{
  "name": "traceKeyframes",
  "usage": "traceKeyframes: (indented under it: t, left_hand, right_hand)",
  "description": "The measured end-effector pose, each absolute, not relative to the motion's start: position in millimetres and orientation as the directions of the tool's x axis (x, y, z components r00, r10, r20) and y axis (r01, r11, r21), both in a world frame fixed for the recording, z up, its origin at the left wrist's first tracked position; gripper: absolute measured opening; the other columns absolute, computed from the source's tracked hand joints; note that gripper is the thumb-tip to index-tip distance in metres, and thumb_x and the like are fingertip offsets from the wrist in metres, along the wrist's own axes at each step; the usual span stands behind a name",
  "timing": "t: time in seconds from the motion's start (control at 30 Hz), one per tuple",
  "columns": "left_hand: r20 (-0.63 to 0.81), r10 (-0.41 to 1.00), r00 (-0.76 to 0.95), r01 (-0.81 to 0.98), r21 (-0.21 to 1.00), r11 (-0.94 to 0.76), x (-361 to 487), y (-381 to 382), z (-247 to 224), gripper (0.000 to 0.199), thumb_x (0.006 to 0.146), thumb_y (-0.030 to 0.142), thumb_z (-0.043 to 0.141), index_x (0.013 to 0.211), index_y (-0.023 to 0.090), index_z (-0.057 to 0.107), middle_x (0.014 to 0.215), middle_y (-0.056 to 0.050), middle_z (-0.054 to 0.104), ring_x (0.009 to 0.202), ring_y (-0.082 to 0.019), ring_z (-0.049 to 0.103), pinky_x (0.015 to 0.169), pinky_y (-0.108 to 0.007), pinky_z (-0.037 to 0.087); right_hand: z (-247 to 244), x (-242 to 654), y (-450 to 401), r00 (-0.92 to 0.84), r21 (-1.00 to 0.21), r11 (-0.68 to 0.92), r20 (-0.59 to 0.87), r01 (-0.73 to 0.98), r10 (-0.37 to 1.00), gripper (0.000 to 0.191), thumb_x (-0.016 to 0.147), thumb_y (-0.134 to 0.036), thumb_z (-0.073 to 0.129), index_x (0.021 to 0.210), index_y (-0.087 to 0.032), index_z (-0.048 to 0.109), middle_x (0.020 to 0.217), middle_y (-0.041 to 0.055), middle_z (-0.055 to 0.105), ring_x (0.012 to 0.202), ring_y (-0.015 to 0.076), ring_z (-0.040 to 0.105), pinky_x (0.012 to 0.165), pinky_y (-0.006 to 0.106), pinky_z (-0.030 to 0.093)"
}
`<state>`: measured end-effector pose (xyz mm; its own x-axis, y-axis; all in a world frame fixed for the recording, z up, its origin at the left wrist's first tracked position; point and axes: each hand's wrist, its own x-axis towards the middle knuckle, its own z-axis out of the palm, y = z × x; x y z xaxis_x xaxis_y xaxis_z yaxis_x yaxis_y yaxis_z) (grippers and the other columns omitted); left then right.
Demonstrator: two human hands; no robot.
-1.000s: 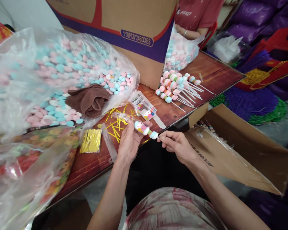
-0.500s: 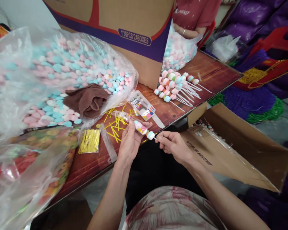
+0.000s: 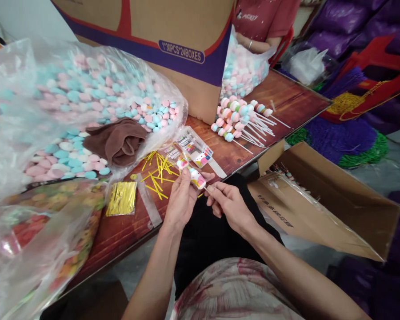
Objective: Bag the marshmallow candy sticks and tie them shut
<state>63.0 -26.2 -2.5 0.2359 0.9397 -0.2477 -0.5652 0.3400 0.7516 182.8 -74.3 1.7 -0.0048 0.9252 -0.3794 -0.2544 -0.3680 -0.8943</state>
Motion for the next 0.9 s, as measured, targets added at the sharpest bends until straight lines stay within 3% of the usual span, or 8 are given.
traceKeyframes:
  t: [0.13,0.23,0.47,0.63,0.8,0.9]
  left_hand:
    - [-0.269,0.943,0.194,-0.596,0.731,0.332,59,-24,0,0.036,0.084,0.051,0.067,0.088,0.015,0.066,0.090,-0.010,0.074,0.102,-0.028,0.070,0.090,-0.039,0.053]
    - [-0.287,0.935,0.209,-0.582,0.732,0.355,61,-26,1,0.030,0.080,0.043,0.073,0.085,0.014,0.066,0.086,-0.008,0.073,0.098,-0.026,0.071,0.091,-0.038,0.053]
    - [-0.260,0.927,0.269,-0.533,0.762,0.368,59,-29,0,0.024,0.084,0.036,0.071,0.091,0.013,0.068,0.089,-0.008,0.072,0.100,-0.025,0.070,0.090,-0.036,0.054]
    - [-0.283,0.931,0.231,-0.562,0.743,0.365,51,-30,3,0.024,0.083,0.034,0.072,0.094,0.013,0.066,0.090,-0.009,0.073,0.103,-0.028,0.069,0.088,-0.036,0.055]
    - [-0.295,0.923,0.246,-0.546,0.745,0.384,58,-37,3,0.025,0.082,0.035,0.072,0.096,0.015,0.065,0.090,-0.010,0.074,0.103,-0.028,0.070,0.082,-0.035,0.056]
    - [-0.262,0.943,0.205,-0.511,0.793,0.331,60,-40,5,0.024,0.081,0.034,0.072,0.096,0.017,0.066,0.093,-0.010,0.075,0.098,-0.026,0.071,0.076,-0.031,0.057]
  right_hand:
    - [2,195,-90,-0.034,-0.967,-0.189,-0.197,0.170,0.980,0.027,0.091,-0.036,0.056,0.071,-0.018,0.059,0.058,-0.0035,0.053,0.050,0.0084,0.044,0.050,0.022,0.034]
    - [1,195,-94,-0.048,-0.955,-0.113,-0.131,0.275,0.990,0.029,0.094,-0.033,0.051,0.070,-0.019,0.057,0.055,-0.0049,0.046,0.052,0.0095,0.042,0.052,0.024,0.033]
    - [8,172,-76,0.060,-0.976,-0.040,-0.028,0.212,0.998,0.035,0.094,-0.033,0.051,0.062,-0.019,0.050,0.056,-0.0038,0.048,0.053,0.0097,0.045,0.057,0.024,0.037]
    - [7,180,-81,-0.152,-0.979,-0.195,-0.201,0.056,0.968,0.031,0.093,-0.034,0.050,0.068,-0.018,0.059,0.057,-0.0028,0.054,0.046,0.0079,0.039,0.047,0.023,0.029]
    - [-4,179,-77,-0.171,-0.963,-0.266,-0.254,-0.051,0.952,0.036,0.090,-0.038,0.055,0.060,-0.017,0.056,0.049,-0.0034,0.050,0.042,0.0067,0.034,0.043,0.023,0.024]
    - [-4,170,-74,-0.171,-0.955,-0.282,-0.264,-0.090,0.949,0.034,0.090,-0.039,0.055,0.065,-0.017,0.057,0.049,-0.0046,0.050,0.039,0.0058,0.033,0.041,0.022,0.023]
